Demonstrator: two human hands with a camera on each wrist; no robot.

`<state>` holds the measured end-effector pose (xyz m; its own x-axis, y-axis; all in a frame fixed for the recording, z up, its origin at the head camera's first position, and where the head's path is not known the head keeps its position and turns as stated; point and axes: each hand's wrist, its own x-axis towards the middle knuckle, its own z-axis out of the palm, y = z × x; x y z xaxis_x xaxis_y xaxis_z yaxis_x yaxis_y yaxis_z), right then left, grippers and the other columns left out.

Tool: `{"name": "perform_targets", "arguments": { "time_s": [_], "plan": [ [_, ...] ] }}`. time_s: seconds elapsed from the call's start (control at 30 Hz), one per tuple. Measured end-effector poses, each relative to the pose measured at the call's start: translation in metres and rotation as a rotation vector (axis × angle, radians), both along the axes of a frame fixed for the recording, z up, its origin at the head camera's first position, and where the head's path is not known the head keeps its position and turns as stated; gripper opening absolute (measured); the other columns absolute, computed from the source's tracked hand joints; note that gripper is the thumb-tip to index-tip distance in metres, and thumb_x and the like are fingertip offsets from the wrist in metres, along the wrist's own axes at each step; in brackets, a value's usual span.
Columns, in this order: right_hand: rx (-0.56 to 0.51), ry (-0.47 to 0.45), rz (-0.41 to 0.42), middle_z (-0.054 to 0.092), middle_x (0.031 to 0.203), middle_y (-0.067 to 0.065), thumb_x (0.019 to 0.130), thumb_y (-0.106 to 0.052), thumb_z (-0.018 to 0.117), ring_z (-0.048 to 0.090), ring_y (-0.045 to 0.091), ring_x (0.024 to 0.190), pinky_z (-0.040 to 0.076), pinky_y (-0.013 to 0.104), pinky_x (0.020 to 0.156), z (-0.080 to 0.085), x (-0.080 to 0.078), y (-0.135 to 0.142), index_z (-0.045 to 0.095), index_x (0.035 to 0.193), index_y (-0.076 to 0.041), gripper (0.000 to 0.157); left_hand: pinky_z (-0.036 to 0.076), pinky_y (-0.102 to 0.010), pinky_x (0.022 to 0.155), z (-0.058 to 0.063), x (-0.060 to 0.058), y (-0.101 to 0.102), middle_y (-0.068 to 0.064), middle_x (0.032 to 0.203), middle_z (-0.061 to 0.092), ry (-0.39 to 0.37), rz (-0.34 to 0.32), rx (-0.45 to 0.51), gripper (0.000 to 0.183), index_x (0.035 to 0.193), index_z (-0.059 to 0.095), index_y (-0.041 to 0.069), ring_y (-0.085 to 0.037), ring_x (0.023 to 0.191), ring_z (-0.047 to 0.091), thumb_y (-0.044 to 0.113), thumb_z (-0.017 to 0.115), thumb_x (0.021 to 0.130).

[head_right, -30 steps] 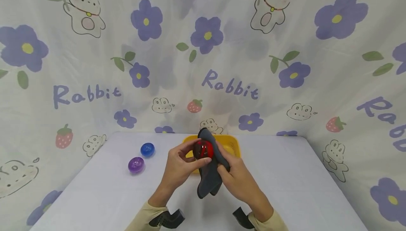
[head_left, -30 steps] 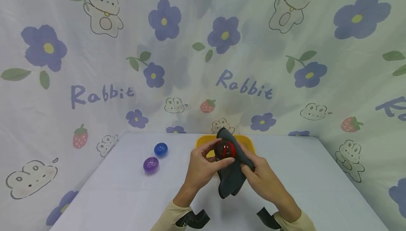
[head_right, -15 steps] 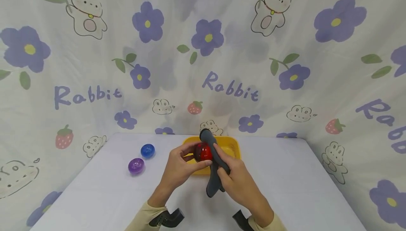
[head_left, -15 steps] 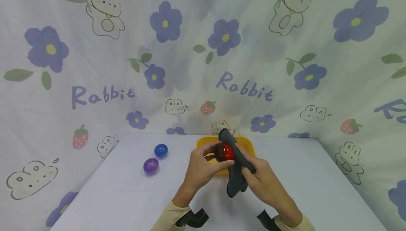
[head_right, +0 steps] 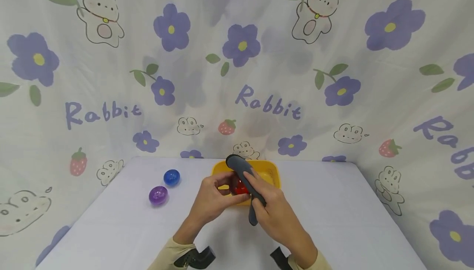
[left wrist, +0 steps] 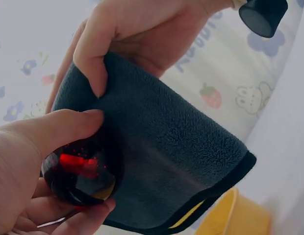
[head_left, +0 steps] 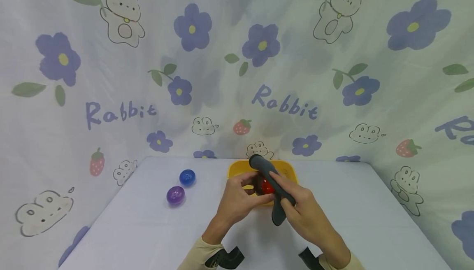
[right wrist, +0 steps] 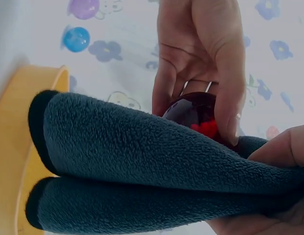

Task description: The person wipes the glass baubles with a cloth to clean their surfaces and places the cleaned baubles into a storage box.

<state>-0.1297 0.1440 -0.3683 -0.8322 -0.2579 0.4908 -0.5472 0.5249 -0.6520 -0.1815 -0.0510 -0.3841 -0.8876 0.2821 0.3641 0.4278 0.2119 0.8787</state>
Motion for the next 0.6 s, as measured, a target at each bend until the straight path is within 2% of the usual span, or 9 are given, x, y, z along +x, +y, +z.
{"name": "perform_targets", "arguments": {
  "time_s": [0.1, 0.27, 0.43, 0.6],
  "plan": [
    [0.011, 0.014, 0.007, 0.057, 0.152, 0.017, 0.091, 0.013, 0.049, 0.064, 0.020, 0.099, 0.054, 0.022, 0.072, 0.000, -0.001, 0.001, 0.053, 0.152, -0.014, 0.066, 0.064, -0.030, 0.081, 0.001, 0.002, 0.001, 0.004, 0.098, 0.078, 0.004, -0.035, -0.005, 0.042, 0.118, 0.076, 0.022, -0.013, 0.086, 0.068, 0.028, 0.091, 0.079],
    [0.030, 0.011, 0.023, 0.056, 0.153, 0.016, 0.092, 0.012, 0.049, 0.064, 0.020, 0.100, 0.058, 0.021, 0.076, 0.001, -0.003, 0.006, 0.052, 0.152, -0.014, 0.066, 0.064, -0.026, 0.072, 0.002, 0.005, 0.003, 0.007, 0.097, 0.077, 0.028, -0.077, 0.011, 0.044, 0.119, 0.076, 0.025, -0.012, 0.082, 0.066, 0.027, 0.092, 0.077],
    [0.006, -0.055, 0.057, 0.060, 0.148, 0.016, 0.094, 0.011, 0.047, 0.064, 0.020, 0.096, 0.057, 0.023, 0.073, 0.001, -0.006, 0.012, 0.050, 0.154, -0.016, 0.066, 0.064, -0.026, 0.072, 0.003, 0.006, 0.004, 0.009, 0.104, 0.078, 0.048, -0.094, 0.013, 0.050, 0.123, 0.075, 0.025, -0.010, 0.083, 0.066, 0.027, 0.093, 0.077],
    [-0.023, -0.112, 0.065, 0.067, 0.133, 0.017, 0.096, 0.009, 0.045, 0.063, 0.017, 0.088, 0.055, 0.024, 0.068, 0.001, -0.009, 0.016, 0.049, 0.154, -0.015, 0.063, 0.064, -0.025, 0.072, 0.004, 0.006, 0.004, 0.009, 0.114, 0.078, 0.061, -0.090, 0.006, 0.054, 0.128, 0.073, 0.023, -0.010, 0.087, 0.066, 0.025, 0.093, 0.077]
  ]
}}
